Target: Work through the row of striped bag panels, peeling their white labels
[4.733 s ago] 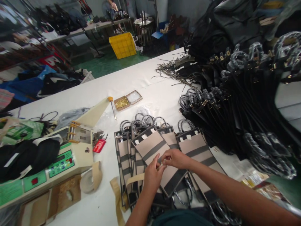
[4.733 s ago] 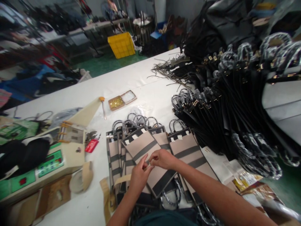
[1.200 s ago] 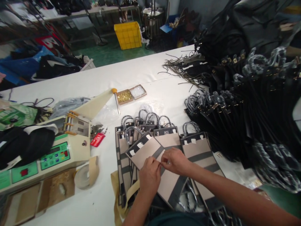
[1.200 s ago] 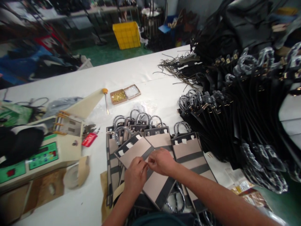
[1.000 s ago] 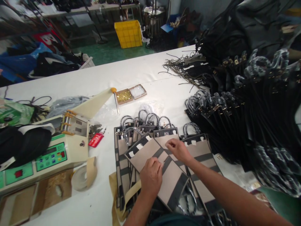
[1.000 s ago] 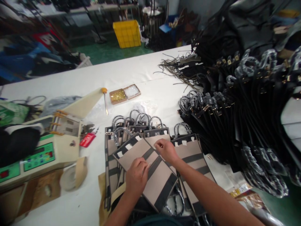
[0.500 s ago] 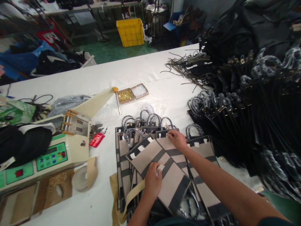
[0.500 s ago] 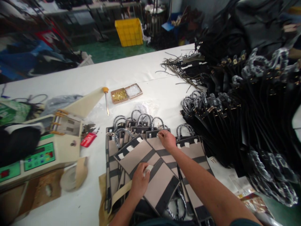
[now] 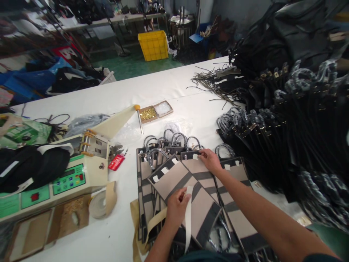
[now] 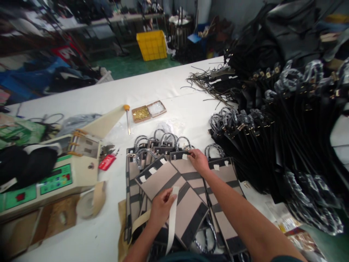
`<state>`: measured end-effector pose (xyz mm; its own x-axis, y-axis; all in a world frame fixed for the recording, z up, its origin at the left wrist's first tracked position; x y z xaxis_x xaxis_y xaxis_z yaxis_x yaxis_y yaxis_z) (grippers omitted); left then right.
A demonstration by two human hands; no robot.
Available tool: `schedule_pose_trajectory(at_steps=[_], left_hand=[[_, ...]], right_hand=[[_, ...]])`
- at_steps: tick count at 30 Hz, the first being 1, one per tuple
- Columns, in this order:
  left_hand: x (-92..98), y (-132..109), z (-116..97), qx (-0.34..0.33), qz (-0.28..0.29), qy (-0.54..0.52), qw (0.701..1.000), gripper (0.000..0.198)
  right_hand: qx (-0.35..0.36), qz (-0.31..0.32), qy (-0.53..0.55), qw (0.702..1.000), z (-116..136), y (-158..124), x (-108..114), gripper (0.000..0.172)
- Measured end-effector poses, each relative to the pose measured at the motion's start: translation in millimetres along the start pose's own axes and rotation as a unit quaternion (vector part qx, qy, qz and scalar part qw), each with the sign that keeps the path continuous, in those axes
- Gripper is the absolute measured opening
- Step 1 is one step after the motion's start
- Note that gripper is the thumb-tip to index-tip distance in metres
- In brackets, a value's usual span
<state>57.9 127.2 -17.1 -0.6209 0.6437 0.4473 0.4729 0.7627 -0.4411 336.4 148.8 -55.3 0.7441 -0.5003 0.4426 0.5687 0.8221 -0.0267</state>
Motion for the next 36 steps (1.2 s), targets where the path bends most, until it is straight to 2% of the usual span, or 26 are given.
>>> schedule_pose_trajectory(at_steps=[2,3,5,7,8,10,14,17,21,24,27,29,32,36], left_hand=[[2.7,-5.2,-7.2,-0.022,-0.009,0.01,1.0,0.03],[4.3,-7.7,-10.8,-0.032,-0.015,0.021,0.999,0.03],[7.5,-12.0,-17.9,-0.057,-0.027,0.045,0.997,0.031],[10.4,-15.0,-24.1,-0.09,-0.038,0.068,0.993,0.033],[11.5,-16.0,-26.6,-0.106,-0.044,0.08,0.99,0.034],[12.8,-17.5,-29.6,-0.129,-0.053,0.103,0.985,0.033],[12.4,-20.0,-27.8,-0.148,-0.043,0.163,0.974,0.026],[12.1,-21.9,-24.4,-0.176,-0.041,0.231,0.956,0.025],[13.9,-23.7,-25.2,-0.213,-0.064,0.314,0.923,0.03],[12.9,-26.4,-27.7,-0.235,-0.072,0.326,0.913,0.029],[4.7,-30.0,-25.7,-0.247,-0.051,0.292,0.922,0.027],[-1.9,-30.2,-19.9,-0.22,-0.054,0.241,0.944,0.026],[-6.1,-25.7,-6.1,-0.151,-0.062,0.175,0.971,0.023],[-0.1,-17.3,9.9,-0.087,-0.053,0.16,0.982,0.025]], right_hand=[[0.007,0.005,0.019,1.0,18.2,-19.8,1.4,0.025],[0.01,0.03,0.038,0.999,28.9,-32.2,1.6,0.025],[0.021,0.13,0.083,0.988,51.1,-59.9,1.5,0.027],[0.053,0.241,0.103,0.964,71.0,-86.5,2.0,0.027],[0.075,0.279,0.097,0.953,78.8,-97.5,2.8,0.024],[0.111,0.305,0.062,0.944,89.8,-112.4,5.1,0.015],[0.159,0.308,-0.043,0.937,100.5,-118.5,10.1,0.015],[0.179,0.314,-0.119,0.925,104.6,-117.7,9.8,0.012],[0.127,0.289,-0.116,0.942,97.6,-118.7,0.0,0.011],[0.058,0.237,-0.075,0.967,81.0,-109.8,-9.4,0.014],[-0.034,0.149,0.018,0.988,63.4,-84.0,-18.1,0.019],[-0.079,0.108,0.08,0.988,55.3,-60.9,-26.1,0.025],[-0.077,0.072,0.091,0.99,49.3,-28.0,-41.4,0.024],[-0.035,0.06,0.041,0.997,44.9,-4.5,-58.2,0.021]])
Point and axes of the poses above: each hand's wrist, its own y-axis towards the middle knuckle, its own x-axis out of the back of the hand, z = x × y, the point moved 1 cm from there along y, towards the middle knuckle, and after that the axes turned 9 degrees about y, right-handed, at the moved point
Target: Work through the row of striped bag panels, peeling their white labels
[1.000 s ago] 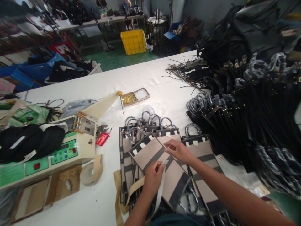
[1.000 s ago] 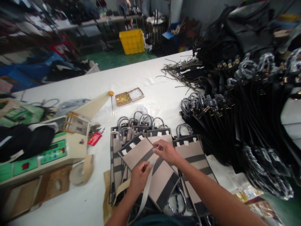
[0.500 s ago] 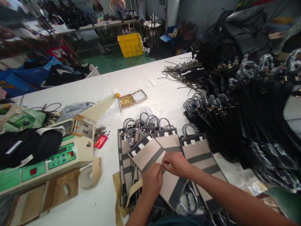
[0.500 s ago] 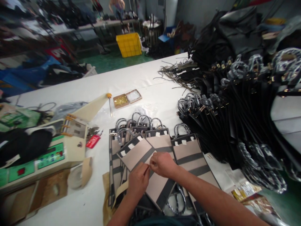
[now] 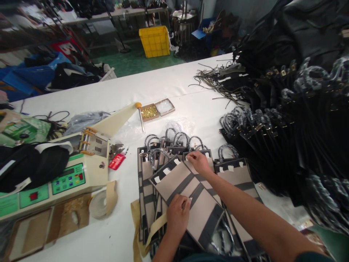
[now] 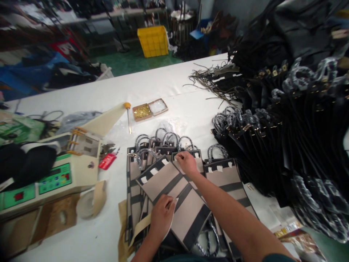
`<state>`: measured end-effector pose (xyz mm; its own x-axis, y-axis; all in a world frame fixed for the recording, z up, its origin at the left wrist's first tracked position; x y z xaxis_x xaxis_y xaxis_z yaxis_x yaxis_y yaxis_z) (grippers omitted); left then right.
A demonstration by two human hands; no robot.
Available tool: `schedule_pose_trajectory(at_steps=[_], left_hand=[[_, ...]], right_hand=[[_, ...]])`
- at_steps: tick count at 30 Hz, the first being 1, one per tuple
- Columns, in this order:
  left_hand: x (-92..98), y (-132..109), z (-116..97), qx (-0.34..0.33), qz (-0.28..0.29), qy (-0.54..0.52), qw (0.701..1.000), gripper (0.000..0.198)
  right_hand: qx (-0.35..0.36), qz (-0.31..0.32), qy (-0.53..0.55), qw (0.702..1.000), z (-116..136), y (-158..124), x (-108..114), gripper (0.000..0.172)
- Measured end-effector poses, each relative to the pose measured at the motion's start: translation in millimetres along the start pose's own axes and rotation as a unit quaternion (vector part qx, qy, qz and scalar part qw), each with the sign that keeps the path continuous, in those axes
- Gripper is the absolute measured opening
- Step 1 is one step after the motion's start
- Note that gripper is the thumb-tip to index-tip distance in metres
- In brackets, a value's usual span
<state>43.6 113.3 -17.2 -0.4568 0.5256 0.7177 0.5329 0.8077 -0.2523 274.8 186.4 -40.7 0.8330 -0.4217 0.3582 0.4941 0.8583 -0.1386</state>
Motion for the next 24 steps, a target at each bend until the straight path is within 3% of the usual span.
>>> schedule_pose_trajectory(at_steps=[6,12,15,18,21,24], left_hand=[[0.8,5.5,7.6,0.043,0.008,-0.003,0.999,0.029],[3.5,3.9,9.0,0.054,-0.032,-0.07,0.996,0.035],[15.5,-3.0,15.2,0.084,-0.09,-0.093,0.988,0.036],[31.3,-11.4,27.1,0.145,-0.171,-0.079,0.971,0.038],[42.8,-14.8,39.8,0.22,-0.203,-0.103,0.949,0.04],[49.1,-10.1,45.5,0.265,-0.186,-0.166,0.931,0.043]], right_hand=[[0.057,-0.026,-0.056,0.997,-7.9,0.1,-8.3,0.017],[0.0,-0.085,0.01,0.996,-22.1,4.6,-9.6,0.036],[0.03,-0.14,-0.022,0.989,-29.4,5.6,9.4,0.034],[0.045,-0.206,-0.118,0.97,-38.5,6.3,37.6,0.044],[-0.015,-0.18,-0.139,0.974,-45.3,9.2,58.6,0.053],[-0.052,-0.172,-0.044,0.983,-41.8,10.1,67.6,0.055]])
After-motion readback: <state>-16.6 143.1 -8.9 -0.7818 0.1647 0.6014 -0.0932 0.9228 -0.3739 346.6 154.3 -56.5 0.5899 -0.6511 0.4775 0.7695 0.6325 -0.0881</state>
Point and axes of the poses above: each hand's wrist, its own y-axis towards the middle knuckle, its own x-axis out of the back of the hand, z = x × y, the point moved 1 cm from there along y, towards the middle knuckle, and after that the axes turned 9 degrees about y, right-handed, at the moved point
